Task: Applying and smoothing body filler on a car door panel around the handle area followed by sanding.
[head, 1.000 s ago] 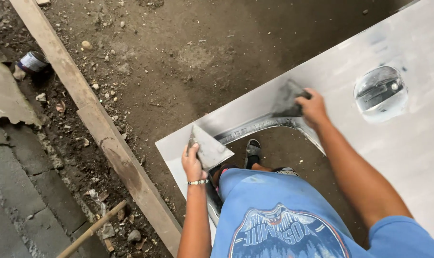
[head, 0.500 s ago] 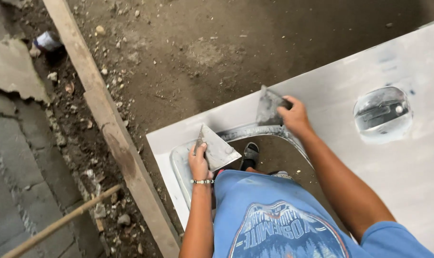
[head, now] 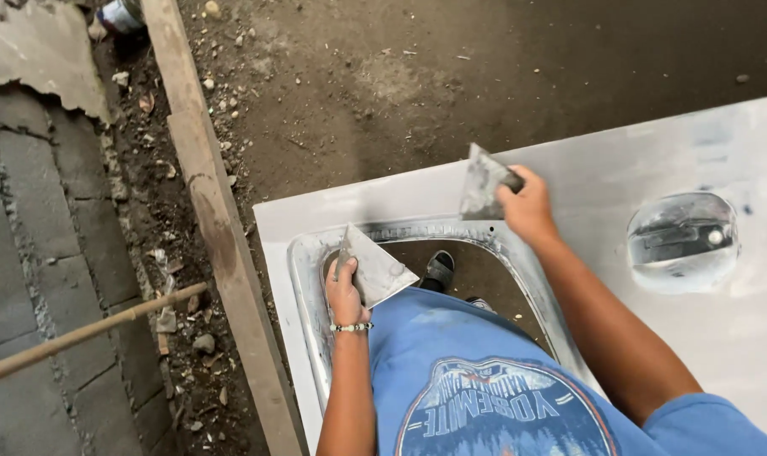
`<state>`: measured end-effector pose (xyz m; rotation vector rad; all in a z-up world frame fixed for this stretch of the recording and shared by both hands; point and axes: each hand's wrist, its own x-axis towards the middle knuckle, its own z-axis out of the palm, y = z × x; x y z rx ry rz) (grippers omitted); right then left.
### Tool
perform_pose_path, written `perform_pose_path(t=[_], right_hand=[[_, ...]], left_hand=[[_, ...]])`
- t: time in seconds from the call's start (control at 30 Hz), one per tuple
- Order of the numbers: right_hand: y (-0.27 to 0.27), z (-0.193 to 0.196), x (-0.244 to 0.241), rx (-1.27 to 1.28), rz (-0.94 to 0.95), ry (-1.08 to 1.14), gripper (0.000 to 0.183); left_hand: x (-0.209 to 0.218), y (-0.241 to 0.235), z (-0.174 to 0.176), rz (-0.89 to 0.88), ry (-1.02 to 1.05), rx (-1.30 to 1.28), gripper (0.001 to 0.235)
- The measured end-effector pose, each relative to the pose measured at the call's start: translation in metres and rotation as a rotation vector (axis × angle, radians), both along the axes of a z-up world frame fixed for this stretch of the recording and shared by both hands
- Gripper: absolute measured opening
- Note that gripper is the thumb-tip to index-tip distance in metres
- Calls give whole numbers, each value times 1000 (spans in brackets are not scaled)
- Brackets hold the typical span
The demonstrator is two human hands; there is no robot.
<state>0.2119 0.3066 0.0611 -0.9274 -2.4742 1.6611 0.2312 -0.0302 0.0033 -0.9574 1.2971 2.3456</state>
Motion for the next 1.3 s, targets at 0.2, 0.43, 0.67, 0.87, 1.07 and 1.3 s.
perform_pose_path(t=[0.2, 0.43, 0.67, 0.87, 1.07, 1.3], right_hand=[[-41, -5, -33, 61, 21, -33, 25], [-51, -2, -18, 38, -3, -61, 23], [-75, -17, -13, 100, 70, 40, 22], [-96, -29, -31, 32, 8, 8, 21], [-138, -31, -47, -148, 37, -4, 26], [-95, 81, -50, -260, -49, 106, 26]], left_hand=[[3, 4, -16, -80, -17, -161, 29], [-16, -11, -11, -59, 49, -91, 28], [-29, -29, -9, -21, -19, 2, 19], [-47, -37, -1, 10, -66, -4, 18], [-56, -44, 11, 28, -26, 1, 18], [-93, -34, 41, -19, -15, 44, 20]])
